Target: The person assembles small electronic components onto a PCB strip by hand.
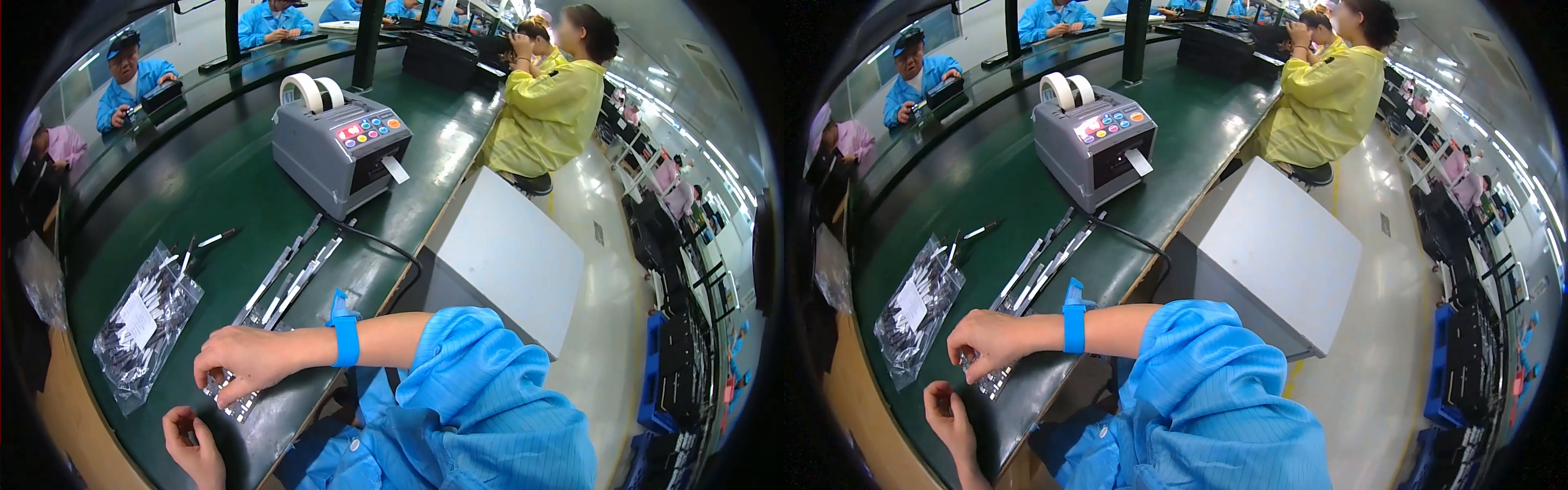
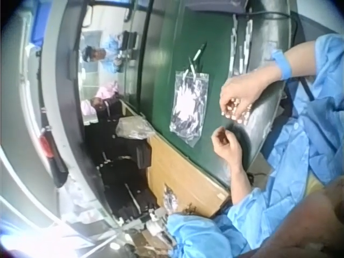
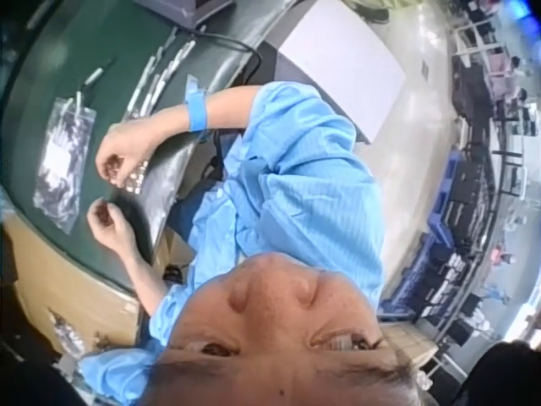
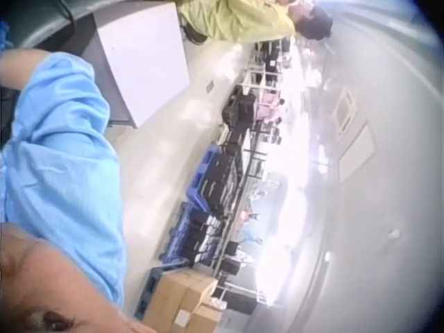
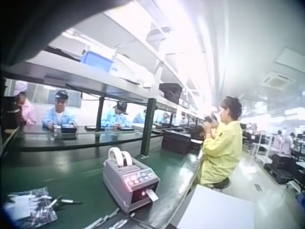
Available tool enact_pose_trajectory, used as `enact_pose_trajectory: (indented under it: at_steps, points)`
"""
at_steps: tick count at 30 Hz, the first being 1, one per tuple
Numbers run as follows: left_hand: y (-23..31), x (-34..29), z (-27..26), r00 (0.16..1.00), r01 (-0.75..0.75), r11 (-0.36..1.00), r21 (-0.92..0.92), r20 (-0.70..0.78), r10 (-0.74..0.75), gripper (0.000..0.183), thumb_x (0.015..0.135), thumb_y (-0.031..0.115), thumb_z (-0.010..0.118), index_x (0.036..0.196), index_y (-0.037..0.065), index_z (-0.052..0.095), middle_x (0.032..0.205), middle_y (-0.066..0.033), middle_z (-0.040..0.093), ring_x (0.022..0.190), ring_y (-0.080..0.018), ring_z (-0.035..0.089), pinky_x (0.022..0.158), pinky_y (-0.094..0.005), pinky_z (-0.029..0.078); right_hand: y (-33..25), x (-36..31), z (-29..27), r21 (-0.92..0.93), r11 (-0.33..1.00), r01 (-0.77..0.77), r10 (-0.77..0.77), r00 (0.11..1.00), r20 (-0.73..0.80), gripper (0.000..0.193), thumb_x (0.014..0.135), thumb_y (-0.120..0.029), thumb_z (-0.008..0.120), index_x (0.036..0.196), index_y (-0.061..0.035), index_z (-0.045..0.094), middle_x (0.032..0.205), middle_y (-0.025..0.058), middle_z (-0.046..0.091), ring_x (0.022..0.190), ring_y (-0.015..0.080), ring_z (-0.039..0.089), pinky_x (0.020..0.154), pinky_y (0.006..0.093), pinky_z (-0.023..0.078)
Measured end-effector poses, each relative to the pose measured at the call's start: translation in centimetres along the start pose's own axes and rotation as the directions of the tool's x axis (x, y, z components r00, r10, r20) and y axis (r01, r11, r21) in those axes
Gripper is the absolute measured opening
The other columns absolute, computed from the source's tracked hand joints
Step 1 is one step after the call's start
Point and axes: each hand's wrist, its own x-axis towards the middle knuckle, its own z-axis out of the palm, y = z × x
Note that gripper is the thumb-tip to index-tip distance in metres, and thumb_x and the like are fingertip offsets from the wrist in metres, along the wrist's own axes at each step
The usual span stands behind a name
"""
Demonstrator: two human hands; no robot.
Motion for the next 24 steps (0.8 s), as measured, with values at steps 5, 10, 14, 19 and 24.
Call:
enact_pose_trajectory:
  at_steps: [5, 10, 14, 19, 24]
  points:
    - [0.8, 0.1, 0.1, 0.997, 0.021, 0.988, 0.151, 0.076, -0.033, 0.001, 0.071, 0.001, 0.045, 0.071, 0.000, 0.044, 0.063, -0.0027, 0.042, 0.058, -0.0076, 0.040, 0.051, -0.0191, 0.032, 1.0, -0.1, -0.6, -0.342, 0.937, 0.066, -0.062, 0.998, 0.022, 0.052, 0.047, -0.027, 0.068, 0.091, -0.0068, 0.047, 0.087, 0.0091, 0.045, 0.086, 0.0245, 0.041, 0.072, 0.0328, 0.032]
    - [1.5, 0.1, 0.5, 0.988, -0.134, 0.949, 0.286, 0.107, 0.107, 0.001, 0.069, -0.001, 0.045, 0.068, -0.002, 0.044, 0.060, -0.0061, 0.043, 0.056, -0.0118, 0.042, 0.052, -0.0214, 0.034, 1.9, 0.0, -1.4, -0.556, 0.830, -0.035, 0.122, 0.985, 0.120, 0.072, 0.040, -0.039, 0.069, 0.099, -0.0081, 0.043, 0.094, 0.0100, 0.041, 0.090, 0.0267, 0.038, 0.075, 0.0373, 0.029]
    - [1.1, 0.2, 0.8, 0.974, -0.216, 0.942, 0.258, 0.123, 0.190, 0.004, 0.067, -0.003, 0.044, 0.071, -0.003, 0.045, 0.063, -0.0081, 0.044, 0.057, -0.0141, 0.043, 0.052, -0.0228, 0.034, 1.9, 0.2, -1.6, -0.579, 0.811, -0.087, 0.228, 0.957, 0.177, 0.075, 0.037, -0.041, 0.069, 0.099, -0.0067, 0.042, 0.094, 0.0096, 0.041, 0.090, 0.0256, 0.037, 0.074, 0.0361, 0.028]
    - [1.6, 0.3, 1.0, 0.976, -0.179, 0.946, 0.269, 0.168, 0.137, 0.007, 0.066, -0.001, 0.044, 0.073, -0.003, 0.045, 0.064, -0.0081, 0.042, 0.058, -0.0145, 0.041, 0.053, -0.0221, 0.034, 1.6, 0.3, -1.8, -0.588, 0.806, -0.067, 0.249, 0.939, 0.236, 0.077, 0.035, -0.043, 0.070, 0.096, -0.0032, 0.044, 0.093, 0.0096, 0.041, 0.089, 0.0247, 0.037, 0.072, 0.0346, 0.029]
    - [2.0, 0.6, 1.0, 0.949, -0.192, 0.942, 0.275, 0.296, 0.107, 0.030, 0.058, 0.008, 0.056, 0.085, -0.001, 0.044, 0.075, -0.0102, 0.042, 0.067, -0.0203, 0.042, 0.061, -0.0266, 0.035, 1.5, 0.6, -1.9, -0.588, 0.808, -0.036, 0.236, 0.935, 0.265, 0.074, 0.035, -0.043, 0.070, 0.091, -0.0018, 0.045, 0.091, 0.0087, 0.041, 0.088, 0.0237, 0.037, 0.071, 0.0342, 0.029]
